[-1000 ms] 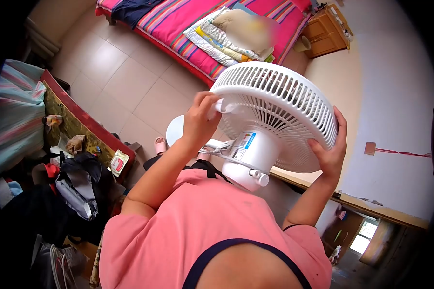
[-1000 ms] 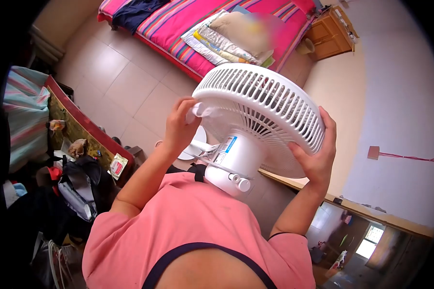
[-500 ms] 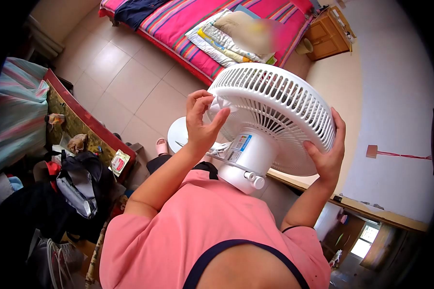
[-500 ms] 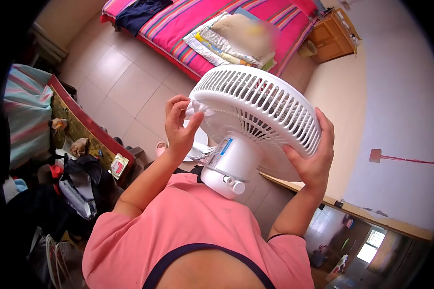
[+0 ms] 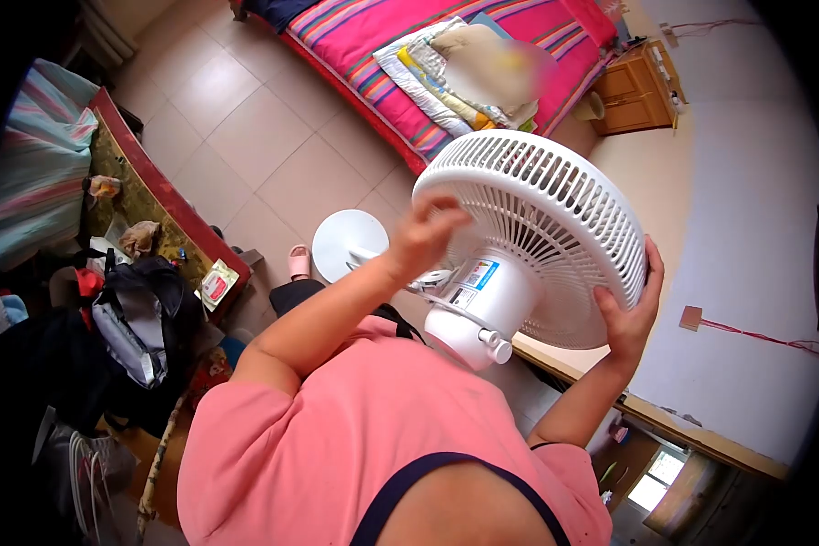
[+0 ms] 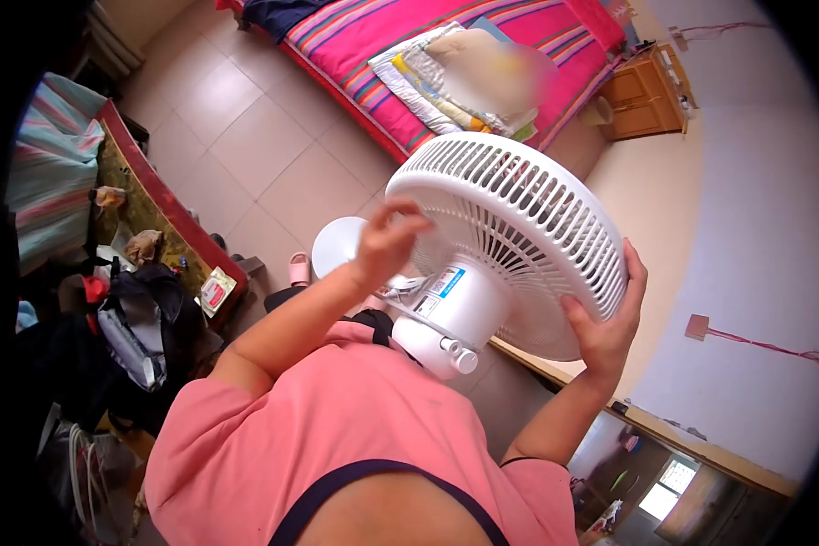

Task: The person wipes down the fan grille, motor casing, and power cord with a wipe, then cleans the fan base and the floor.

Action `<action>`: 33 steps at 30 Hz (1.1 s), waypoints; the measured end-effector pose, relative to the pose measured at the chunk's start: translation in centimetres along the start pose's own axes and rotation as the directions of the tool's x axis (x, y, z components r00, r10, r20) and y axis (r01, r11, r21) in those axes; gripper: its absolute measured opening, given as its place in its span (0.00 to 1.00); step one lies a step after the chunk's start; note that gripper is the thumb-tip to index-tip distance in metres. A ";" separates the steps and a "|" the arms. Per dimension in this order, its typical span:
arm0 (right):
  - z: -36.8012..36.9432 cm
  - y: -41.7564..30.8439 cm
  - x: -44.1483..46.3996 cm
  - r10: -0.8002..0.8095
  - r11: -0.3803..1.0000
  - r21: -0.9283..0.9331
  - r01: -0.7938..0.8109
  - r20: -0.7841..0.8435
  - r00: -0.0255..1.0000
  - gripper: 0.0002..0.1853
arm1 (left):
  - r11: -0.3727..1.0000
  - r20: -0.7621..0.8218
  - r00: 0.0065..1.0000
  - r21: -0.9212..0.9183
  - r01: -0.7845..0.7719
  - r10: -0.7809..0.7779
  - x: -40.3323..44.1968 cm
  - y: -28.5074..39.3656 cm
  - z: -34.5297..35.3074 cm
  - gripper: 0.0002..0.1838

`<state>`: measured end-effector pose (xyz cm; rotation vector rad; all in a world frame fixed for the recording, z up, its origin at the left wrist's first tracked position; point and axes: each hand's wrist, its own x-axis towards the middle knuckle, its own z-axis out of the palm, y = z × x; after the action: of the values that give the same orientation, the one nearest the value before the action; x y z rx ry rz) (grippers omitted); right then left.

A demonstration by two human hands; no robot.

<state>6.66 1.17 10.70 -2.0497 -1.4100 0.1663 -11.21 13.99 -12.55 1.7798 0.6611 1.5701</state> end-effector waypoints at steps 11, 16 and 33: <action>0.0 -0.4 0.2 -0.013 1.000 0.010 0.013 0.029 1.000 0.49 | 0.988 0.154 0.988 -0.145 0.043 -0.021 -0.4 1.7 0.1 0.15; 0.0 -0.5 0.1 -0.006 1.000 0.022 0.005 0.023 1.000 0.48 | 0.969 -0.108 0.964 -0.084 0.233 -0.241 2.1 0.1 -2.2 0.15; 0.3 -0.9 0.0 -0.014 1.000 0.014 0.014 0.013 1.000 0.47 | 0.996 -0.127 0.988 -0.009 0.087 -0.088 5.0 1.4 -3.5 0.18</action>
<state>5.81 1.46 10.95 -2.0305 -1.4272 0.1826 -14.00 17.35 -8.00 1.6355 0.7864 1.6338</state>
